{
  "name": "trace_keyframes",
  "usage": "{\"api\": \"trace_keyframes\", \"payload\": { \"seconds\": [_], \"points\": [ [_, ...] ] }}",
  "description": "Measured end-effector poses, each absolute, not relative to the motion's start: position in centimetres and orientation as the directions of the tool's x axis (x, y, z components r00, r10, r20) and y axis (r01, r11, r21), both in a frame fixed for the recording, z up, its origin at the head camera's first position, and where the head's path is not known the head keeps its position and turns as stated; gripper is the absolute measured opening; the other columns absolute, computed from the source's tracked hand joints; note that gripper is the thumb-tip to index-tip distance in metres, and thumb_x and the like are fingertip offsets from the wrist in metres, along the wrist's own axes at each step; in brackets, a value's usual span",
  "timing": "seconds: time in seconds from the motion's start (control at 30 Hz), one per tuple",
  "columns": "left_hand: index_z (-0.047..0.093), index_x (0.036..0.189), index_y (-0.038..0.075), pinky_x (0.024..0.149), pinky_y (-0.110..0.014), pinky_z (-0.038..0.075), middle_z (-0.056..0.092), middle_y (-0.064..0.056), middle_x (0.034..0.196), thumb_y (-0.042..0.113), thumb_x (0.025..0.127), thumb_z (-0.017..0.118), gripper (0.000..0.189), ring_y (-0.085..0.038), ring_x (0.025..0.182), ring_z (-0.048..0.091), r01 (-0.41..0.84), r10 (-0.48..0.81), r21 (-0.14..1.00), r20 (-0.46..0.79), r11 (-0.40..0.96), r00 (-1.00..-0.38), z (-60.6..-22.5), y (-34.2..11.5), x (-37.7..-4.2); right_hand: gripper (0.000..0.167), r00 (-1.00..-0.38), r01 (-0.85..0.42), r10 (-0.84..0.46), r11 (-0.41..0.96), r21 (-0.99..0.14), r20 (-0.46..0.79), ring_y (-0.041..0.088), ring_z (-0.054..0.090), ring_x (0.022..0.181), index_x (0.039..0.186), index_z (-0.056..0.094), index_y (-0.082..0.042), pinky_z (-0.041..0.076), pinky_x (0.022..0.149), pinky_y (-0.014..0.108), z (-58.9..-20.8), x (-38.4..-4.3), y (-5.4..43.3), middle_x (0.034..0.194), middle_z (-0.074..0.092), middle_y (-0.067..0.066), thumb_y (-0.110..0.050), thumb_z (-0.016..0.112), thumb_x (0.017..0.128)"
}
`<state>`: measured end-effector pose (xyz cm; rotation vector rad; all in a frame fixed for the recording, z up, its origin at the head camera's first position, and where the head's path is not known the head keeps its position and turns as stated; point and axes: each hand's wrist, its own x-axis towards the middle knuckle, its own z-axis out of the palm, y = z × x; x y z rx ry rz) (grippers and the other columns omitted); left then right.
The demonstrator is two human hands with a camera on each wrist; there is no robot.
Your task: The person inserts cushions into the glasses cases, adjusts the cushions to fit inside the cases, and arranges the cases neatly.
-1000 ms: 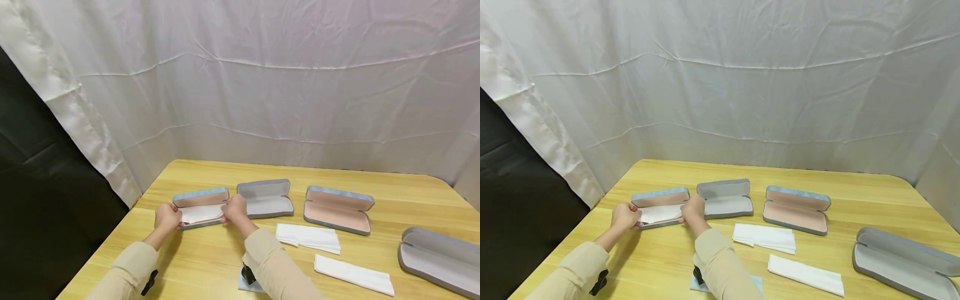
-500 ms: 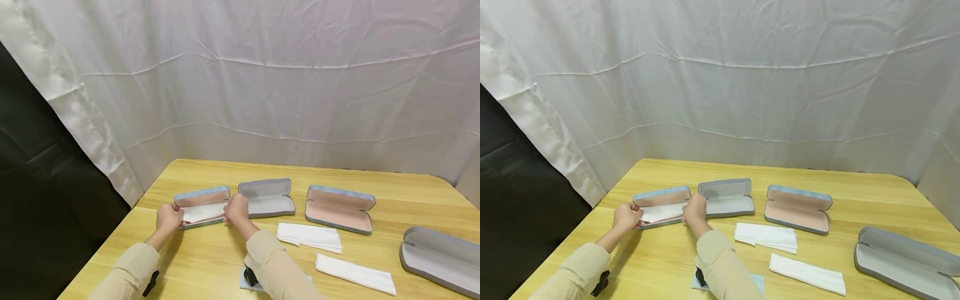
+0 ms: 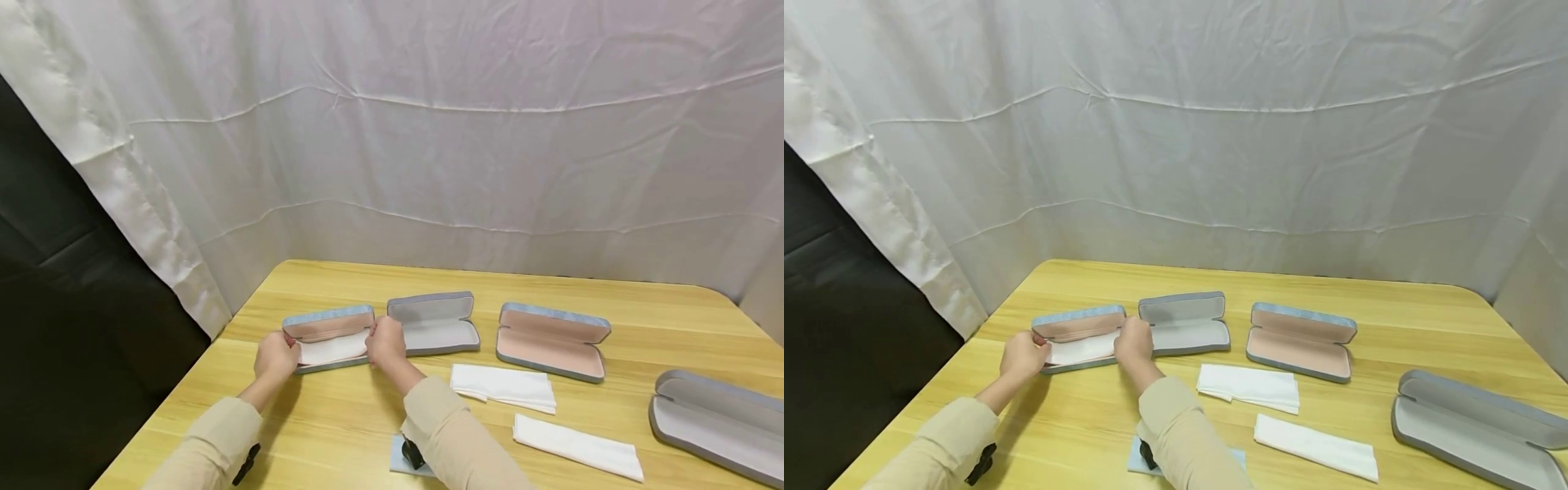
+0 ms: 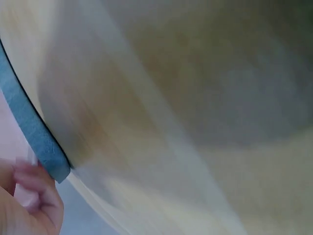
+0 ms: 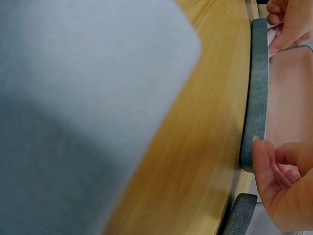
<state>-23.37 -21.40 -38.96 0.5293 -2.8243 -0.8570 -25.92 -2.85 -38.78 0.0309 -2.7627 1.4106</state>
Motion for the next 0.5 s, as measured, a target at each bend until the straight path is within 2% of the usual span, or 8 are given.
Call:
{"api": "trace_keyframes", "payload": {
  "seconds": [0.17, 0.33, 0.4, 0.5],
  "points": [
    [0.061, 0.081, 0.006, 0.052, -0.033, 0.041, 0.064, -0.011, 0.082, 0.017, 0.085, 0.055, 0.013, -0.024, 0.071, 0.059, -0.334, -0.389, 0.463, 0.024, 0.821, -0.921, -39.1, -21.6, -23.4, 0.032, -0.998, -0.055, -0.016, 0.623, -0.780, 0.058, 0.010, 0.049, 0.032, 0.057, 0.046, -0.009, 0.039, 0.032, 0.018, -38.9, -25.9, -2.8, 0.050, 0.048, 0.002, 0.012, 0.053, 0.080],
    [0.058, 0.071, 0.008, 0.049, -0.030, 0.038, 0.061, -0.008, 0.071, 0.020, 0.084, 0.056, 0.018, -0.021, 0.064, 0.055, -0.333, -0.374, 0.426, 0.016, 0.842, -0.927, -39.2, -22.4, -23.5, 0.045, -0.998, -0.059, -0.038, 0.670, -0.740, 0.045, 0.006, 0.026, 0.035, 0.047, 0.032, -0.014, 0.020, 0.033, 0.017, -38.9, -26.0, -2.8, 0.041, 0.028, -0.004, 0.015, 0.050, 0.077],
    [0.054, 0.067, 0.009, 0.049, -0.029, 0.036, 0.056, -0.006, 0.066, 0.021, 0.085, 0.056, 0.022, -0.020, 0.061, 0.052, -0.325, -0.366, 0.426, 0.014, 0.844, -0.931, -39.1, -22.6, -23.5, 0.046, -0.998, -0.064, -0.047, 0.715, -0.696, 0.043, 0.008, 0.024, 0.040, 0.047, 0.030, -0.014, 0.020, 0.035, 0.018, -38.7, -26.0, -2.8, 0.044, 0.028, -0.003, 0.013, 0.051, 0.077],
    [0.053, 0.068, 0.009, 0.049, -0.029, 0.035, 0.055, -0.005, 0.066, 0.023, 0.086, 0.056, 0.023, -0.020, 0.061, 0.051, -0.297, -0.333, 0.428, 0.009, 0.854, -0.943, -38.9, -22.8, -23.5, 0.046, -0.997, -0.068, -0.066, 0.761, -0.645, 0.027, 0.009, 0.030, 0.042, 0.048, 0.031, -0.014, 0.024, 0.036, 0.018, -38.2, -25.8, -2.6, 0.048, 0.033, -0.002, 0.010, 0.051, 0.082]
  ]
}}
